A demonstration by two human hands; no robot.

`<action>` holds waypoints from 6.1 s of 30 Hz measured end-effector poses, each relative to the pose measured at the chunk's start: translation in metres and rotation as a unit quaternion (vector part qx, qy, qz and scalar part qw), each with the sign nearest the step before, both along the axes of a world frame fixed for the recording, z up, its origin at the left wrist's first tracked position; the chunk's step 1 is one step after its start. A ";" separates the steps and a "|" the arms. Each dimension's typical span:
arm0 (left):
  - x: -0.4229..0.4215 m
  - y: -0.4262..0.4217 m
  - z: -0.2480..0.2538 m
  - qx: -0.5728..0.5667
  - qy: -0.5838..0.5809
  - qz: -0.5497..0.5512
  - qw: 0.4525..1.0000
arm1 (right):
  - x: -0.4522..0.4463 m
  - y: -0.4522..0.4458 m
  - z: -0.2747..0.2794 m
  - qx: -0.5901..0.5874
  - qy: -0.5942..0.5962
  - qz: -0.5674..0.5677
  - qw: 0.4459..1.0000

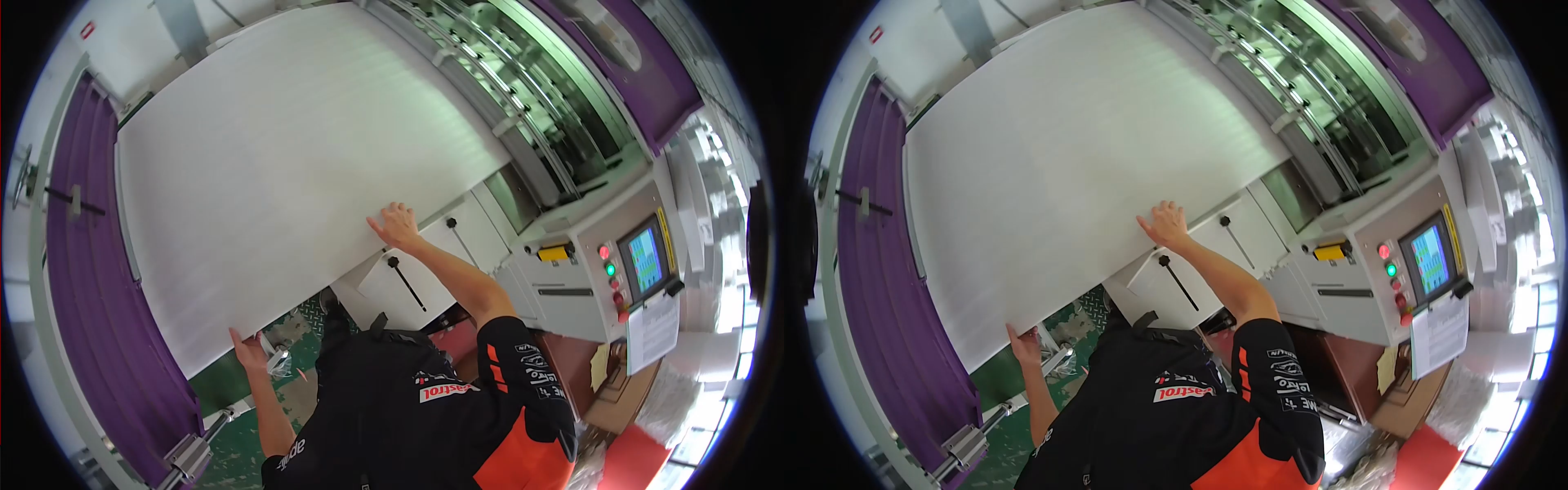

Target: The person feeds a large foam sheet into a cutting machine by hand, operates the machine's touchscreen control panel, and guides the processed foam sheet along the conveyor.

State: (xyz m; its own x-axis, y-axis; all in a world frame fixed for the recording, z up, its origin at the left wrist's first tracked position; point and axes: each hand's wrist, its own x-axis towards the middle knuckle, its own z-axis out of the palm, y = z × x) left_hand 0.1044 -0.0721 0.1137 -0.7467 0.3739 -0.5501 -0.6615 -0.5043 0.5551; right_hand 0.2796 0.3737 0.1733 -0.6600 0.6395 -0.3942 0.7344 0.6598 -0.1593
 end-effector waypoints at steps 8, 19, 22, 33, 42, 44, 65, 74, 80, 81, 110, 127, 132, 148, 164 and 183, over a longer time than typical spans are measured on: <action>-0.003 -0.006 -0.054 -0.196 0.008 0.049 0.979 | -0.026 -0.013 -0.037 -0.005 0.026 0.053 0.998; 0.000 -0.005 -0.027 -0.124 0.041 0.069 0.989 | -0.032 -0.020 -0.043 -0.023 0.083 0.032 0.996; -0.003 -0.001 -0.051 -0.211 0.025 0.068 0.975 | -0.057 -0.026 -0.040 -0.036 0.096 0.052 0.993; 0.010 0.012 -0.029 -0.173 0.027 0.008 0.985 | -0.051 -0.033 -0.048 -0.028 0.046 0.075 0.996; 0.073 0.119 -0.021 -0.090 0.018 -0.181 0.979 | 0.039 0.064 -0.040 0.016 -0.068 -0.003 0.998; 0.076 0.117 -0.006 -0.025 0.036 -0.229 0.972 | 0.049 0.075 -0.034 0.003 -0.075 -0.028 0.997; 0.003 0.013 -0.057 -0.170 -0.010 0.045 0.984 | -0.060 -0.027 -0.057 -0.003 0.049 0.163 0.985; 0.006 0.027 -0.049 -0.183 -0.007 0.080 0.980 | -0.059 -0.031 -0.050 0.008 0.046 0.165 0.985; 0.007 0.038 -0.050 -0.200 0.001 0.109 0.974 | -0.071 -0.031 -0.061 -0.005 0.184 0.120 0.976; 0.007 0.041 -0.049 -0.203 0.000 0.110 0.973 | -0.075 -0.029 -0.067 -0.006 0.184 0.111 0.977; -0.002 0.023 -0.038 -0.134 0.027 0.069 0.988 | -0.013 0.033 -0.062 0.027 -0.003 0.024 0.999; 0.007 0.022 -0.036 -0.135 -0.008 0.056 0.989 | 0.002 -0.003 -0.041 0.015 0.063 0.055 0.996; 0.009 0.026 -0.038 -0.126 0.005 0.059 0.990 | 0.000 -0.004 -0.035 0.014 0.067 0.041 0.997; 0.011 0.032 -0.055 -0.178 -0.006 0.074 0.981 | 0.002 -0.003 -0.049 0.061 0.114 0.051 0.990; -0.002 0.016 -0.029 -0.289 0.028 -0.159 0.944 | 0.095 0.007 0.046 0.164 0.499 -0.107 0.844; -0.021 0.005 -0.043 -0.288 -0.039 -0.271 0.917 | 0.465 0.033 0.218 0.564 0.353 -0.437 0.606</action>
State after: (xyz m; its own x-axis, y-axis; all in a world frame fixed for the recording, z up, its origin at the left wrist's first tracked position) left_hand 0.0837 -0.0674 0.0712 -0.4861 0.3089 -0.8175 -0.7778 0.2735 0.5659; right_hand 0.7446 0.4063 0.3914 0.3743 0.4662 0.8016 0.8933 0.0506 -0.4465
